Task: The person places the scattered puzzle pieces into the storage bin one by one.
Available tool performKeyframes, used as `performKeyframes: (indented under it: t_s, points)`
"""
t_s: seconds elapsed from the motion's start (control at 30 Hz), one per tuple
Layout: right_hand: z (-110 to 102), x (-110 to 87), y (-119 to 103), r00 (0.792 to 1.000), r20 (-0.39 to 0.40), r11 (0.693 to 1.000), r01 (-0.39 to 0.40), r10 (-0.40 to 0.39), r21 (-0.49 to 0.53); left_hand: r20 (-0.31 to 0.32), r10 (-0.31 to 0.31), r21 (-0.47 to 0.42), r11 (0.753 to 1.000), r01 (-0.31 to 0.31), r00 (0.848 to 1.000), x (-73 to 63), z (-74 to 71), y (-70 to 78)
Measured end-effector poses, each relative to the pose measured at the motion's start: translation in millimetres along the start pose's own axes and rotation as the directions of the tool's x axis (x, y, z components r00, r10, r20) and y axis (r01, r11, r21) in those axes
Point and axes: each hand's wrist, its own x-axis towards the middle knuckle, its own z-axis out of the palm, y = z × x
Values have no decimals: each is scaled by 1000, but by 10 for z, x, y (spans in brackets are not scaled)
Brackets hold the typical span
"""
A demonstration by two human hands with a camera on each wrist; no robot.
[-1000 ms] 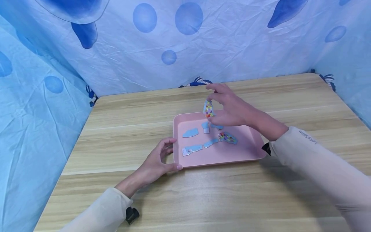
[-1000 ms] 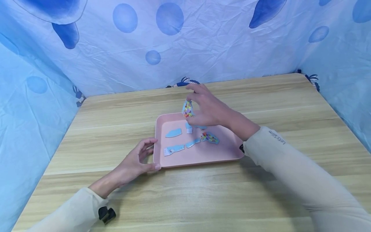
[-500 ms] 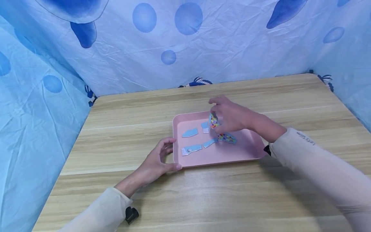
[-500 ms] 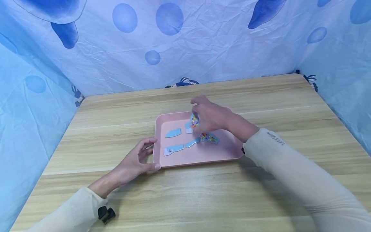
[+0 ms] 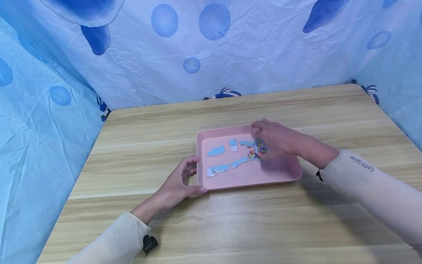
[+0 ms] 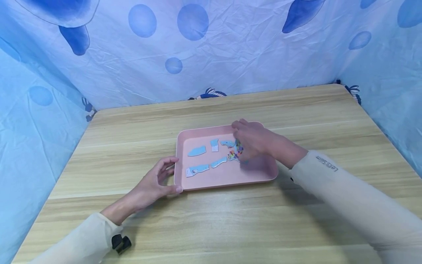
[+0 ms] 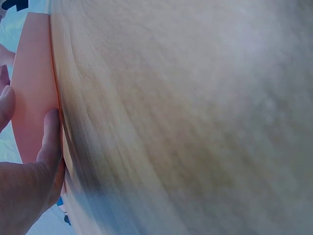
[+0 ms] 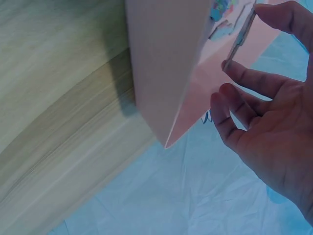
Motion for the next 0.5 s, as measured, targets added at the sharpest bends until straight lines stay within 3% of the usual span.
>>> performKeyframes:
  t_s: [0.17,0.5]
  points:
    - [38,-61,37,999,-14,999,33,-34,-40,-2,-2,2,1000,2,1000,1,-2,1]
    - [97,-127,99,1000,30,989,7,-2,-148,1,2,-7,1000,-2,1000,-4,6,4]
